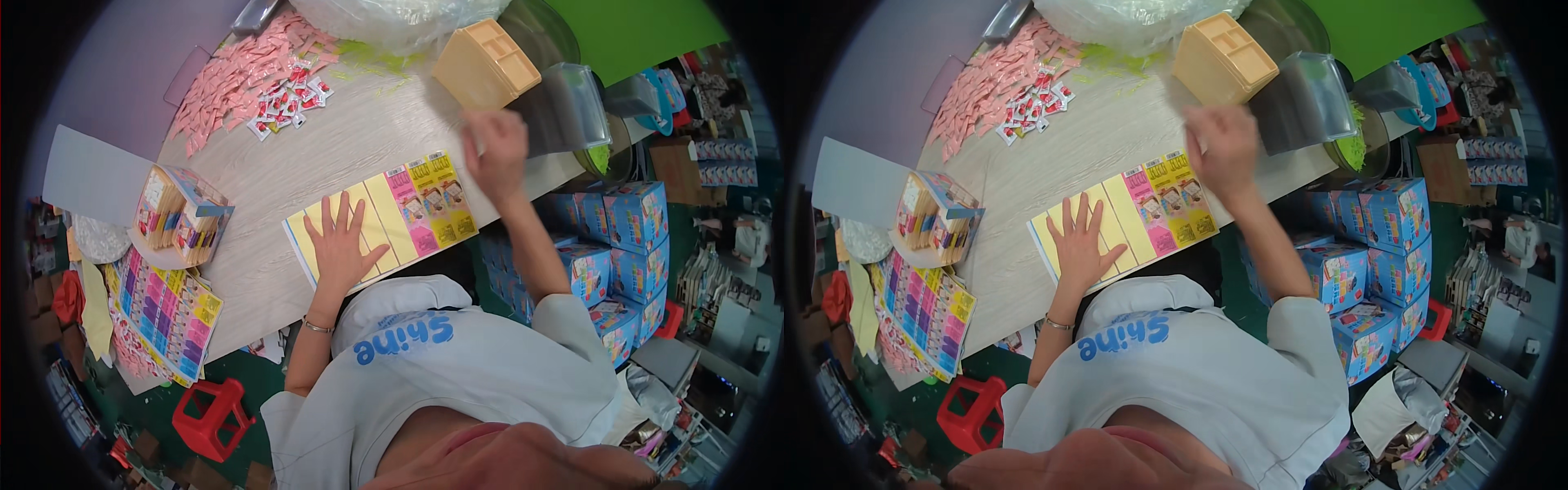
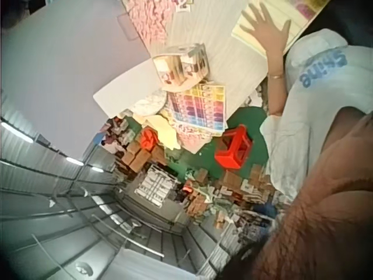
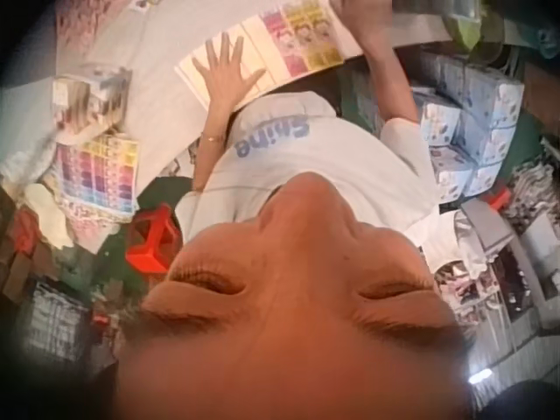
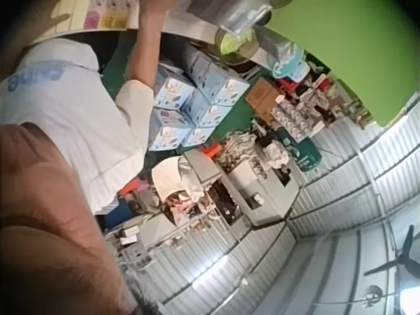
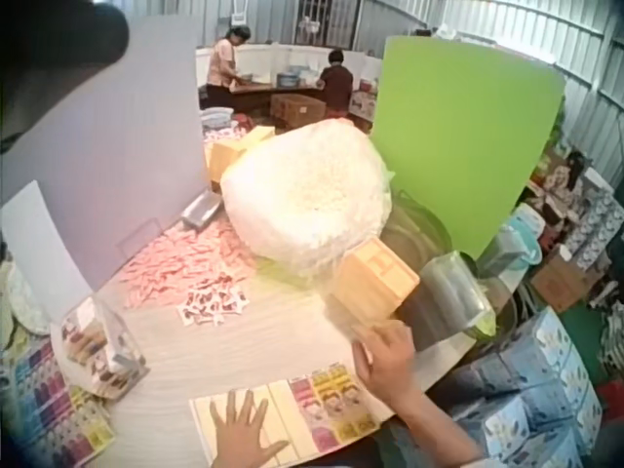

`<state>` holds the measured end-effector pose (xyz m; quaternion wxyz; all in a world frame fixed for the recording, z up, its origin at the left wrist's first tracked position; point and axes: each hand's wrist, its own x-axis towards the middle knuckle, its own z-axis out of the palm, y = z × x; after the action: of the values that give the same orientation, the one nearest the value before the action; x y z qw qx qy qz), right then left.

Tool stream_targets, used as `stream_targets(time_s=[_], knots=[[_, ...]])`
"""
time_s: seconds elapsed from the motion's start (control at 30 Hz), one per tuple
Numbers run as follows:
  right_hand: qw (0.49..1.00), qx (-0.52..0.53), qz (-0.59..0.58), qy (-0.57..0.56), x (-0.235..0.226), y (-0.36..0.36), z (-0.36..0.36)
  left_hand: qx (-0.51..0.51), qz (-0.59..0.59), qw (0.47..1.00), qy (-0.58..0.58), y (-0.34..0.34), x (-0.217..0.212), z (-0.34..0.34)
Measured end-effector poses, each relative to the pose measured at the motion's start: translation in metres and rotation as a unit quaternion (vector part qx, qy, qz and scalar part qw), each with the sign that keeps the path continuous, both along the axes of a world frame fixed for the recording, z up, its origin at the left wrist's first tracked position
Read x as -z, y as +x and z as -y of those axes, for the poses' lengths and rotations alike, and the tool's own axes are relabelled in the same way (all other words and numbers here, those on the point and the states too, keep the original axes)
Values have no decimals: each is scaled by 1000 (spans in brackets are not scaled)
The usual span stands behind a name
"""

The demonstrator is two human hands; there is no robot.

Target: The recorder is packaging small white plastic blocks into partitioned trays and applying printed backing cards to finalize the product kits.

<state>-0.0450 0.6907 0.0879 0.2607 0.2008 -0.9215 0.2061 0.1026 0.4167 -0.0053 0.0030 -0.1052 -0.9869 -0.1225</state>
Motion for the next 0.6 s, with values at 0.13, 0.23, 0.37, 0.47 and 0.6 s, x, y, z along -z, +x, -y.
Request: stream_targets(time_s=[0.13,0.23,0.37,0.47,0.6], knots=[[977,171,-60,110,-44,-80,-40,-12,-4,1000,5,11,1,-2],[980,142,91,106,-45,-104,-49,-23,7,1000,7,17,-2,-5],[986,128,77,73,-47,-116,-57,-23,10,1000,15,22,0,-5],[994,109,-19,15,-64,-108,-45,-27,10,999,29,29,-4,-5],[981,-108,12,-163,-57,-45,40,-75,-73,967,231,7,-20,8]])
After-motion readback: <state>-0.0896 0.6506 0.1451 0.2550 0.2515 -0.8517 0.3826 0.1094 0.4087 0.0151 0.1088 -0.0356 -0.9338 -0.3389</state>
